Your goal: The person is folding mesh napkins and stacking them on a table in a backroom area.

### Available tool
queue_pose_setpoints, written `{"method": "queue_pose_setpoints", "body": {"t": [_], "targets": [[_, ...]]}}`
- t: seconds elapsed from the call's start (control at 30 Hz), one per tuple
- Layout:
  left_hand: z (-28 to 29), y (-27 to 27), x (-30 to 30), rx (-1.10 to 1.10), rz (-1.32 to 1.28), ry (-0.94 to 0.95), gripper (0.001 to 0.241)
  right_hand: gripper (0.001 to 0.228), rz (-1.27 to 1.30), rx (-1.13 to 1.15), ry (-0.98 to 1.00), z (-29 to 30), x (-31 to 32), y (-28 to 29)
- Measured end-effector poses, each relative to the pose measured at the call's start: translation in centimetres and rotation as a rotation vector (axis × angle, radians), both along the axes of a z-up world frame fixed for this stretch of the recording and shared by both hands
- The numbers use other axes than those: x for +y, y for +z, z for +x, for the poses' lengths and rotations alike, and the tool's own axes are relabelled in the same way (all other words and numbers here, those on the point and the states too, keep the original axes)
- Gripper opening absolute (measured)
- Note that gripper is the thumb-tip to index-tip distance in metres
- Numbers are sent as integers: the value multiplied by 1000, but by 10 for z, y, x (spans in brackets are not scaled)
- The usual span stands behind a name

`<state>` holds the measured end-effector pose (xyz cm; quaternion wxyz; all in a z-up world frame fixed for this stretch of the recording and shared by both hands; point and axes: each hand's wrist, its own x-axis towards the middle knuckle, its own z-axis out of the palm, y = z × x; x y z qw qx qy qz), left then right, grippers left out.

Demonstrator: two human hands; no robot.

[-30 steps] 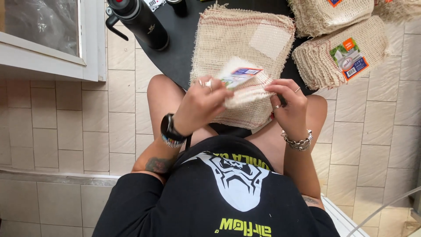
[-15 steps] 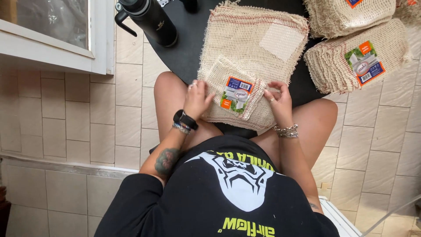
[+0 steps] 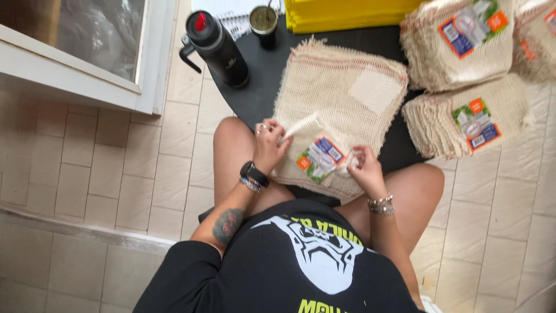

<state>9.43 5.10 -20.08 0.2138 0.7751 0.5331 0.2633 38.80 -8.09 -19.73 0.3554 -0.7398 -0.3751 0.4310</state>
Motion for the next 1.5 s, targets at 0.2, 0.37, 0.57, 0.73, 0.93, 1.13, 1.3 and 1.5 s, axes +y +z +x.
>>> {"method": "queue_pose_setpoints", "body": {"t": [0.2, 0.37, 0.57, 0.73, 0.93, 1.13, 1.3, 1.5], "targets": [[30, 83, -10, -372, -268, -425, 47, 87, 366, -591, 281, -33, 9, 101], [54, 148, -26, -454, -148, -700, 35, 74, 534, -870, 631, -43, 18, 135], [48, 137, -9, -472, -630, -694, 60, 24, 387, -209, 326, -6, -4, 160], [70, 110, -31, -585, -1066, -606, 34, 13, 134, 257, -15, 32, -28, 170], [129, 36, -47, -700, -1078, -336, 32, 67, 148, 412, -114, 92, -84, 118], [244, 52, -44, -430, -693, -566, 31, 63, 270, 151, -128, 191, -79, 125], [348, 87, -41, -571, -726, -483, 45, 67, 411, -329, -111, 288, -20, 126], [346, 54, -29, -752, -1003, -316, 70, 77, 372, -988, -174, 291, -2, 46]]}}
